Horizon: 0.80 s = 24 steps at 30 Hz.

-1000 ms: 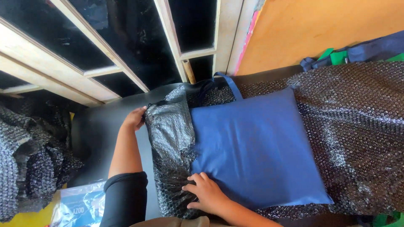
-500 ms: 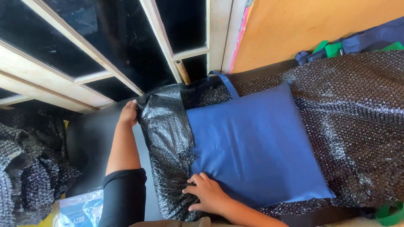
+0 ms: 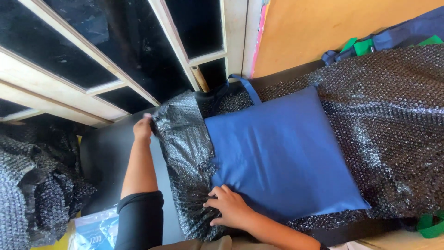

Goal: The person wraps a blue bag in black bubble wrap on a table, folds the wrap around the bag, and secures it with clear packing tape. The wrapped package remains on the table at the end.

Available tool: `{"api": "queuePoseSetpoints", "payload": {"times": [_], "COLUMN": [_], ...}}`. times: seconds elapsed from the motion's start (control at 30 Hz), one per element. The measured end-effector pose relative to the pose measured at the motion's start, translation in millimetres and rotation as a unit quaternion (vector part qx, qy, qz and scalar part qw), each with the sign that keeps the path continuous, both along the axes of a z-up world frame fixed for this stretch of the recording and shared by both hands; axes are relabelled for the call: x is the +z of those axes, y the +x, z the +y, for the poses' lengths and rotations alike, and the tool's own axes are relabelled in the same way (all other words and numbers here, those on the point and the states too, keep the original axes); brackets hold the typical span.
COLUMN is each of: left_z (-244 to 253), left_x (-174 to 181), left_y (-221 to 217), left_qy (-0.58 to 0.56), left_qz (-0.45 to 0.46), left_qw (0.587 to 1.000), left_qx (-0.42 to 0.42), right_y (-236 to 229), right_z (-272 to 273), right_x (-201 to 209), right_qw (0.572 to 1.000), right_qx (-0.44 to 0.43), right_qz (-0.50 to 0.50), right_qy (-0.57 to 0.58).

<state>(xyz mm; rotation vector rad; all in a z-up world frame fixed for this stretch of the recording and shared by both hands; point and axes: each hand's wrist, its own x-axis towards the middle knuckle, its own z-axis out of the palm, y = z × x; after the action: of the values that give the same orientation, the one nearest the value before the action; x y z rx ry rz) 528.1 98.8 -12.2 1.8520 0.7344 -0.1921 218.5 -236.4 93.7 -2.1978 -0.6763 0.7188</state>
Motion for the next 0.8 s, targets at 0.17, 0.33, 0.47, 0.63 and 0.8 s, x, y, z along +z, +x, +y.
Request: {"api": "queuePoseSetpoints", "payload": {"times": [0.17,0.33,0.47,0.63,0.8], "left_z": [-5.9,-36.7,-100.6,-117.8,-150.5], "left_x": [3.2,11.4,43.4,46.2,49.3], "left_y": [-1.2,-125.1,-280.5,-349.3,-364.6], "left_qy": [-0.059,0.196,0.217,0.224,0.328], "left_qz": [-0.017,-0.252,-0.189,-0.128,-0.003], "left_qw": [0.985,0.947,0.933,0.945,0.923], "left_qx": [0.16,-0.047,-0.215,-0.2,-0.201], "right_y": [-4.7,-19.7,-29.5,-25.5,-43.0], "right_z": [0.0,1.6,-17.9,-112.0,-294.4], "right_x": [-6.3,-34.3,-63.2,-41.2,-29.3], "right_qw": [1.0,0.994,0.981,0.947,0.789], "right_qx": [-0.008,-0.032,-0.024,-0.149,-0.554], "right_qz": [-0.018,-0.097,-0.083,-0.11,-0.222], "right_qy": [0.001,0.033,0.172,0.261,0.145]}}
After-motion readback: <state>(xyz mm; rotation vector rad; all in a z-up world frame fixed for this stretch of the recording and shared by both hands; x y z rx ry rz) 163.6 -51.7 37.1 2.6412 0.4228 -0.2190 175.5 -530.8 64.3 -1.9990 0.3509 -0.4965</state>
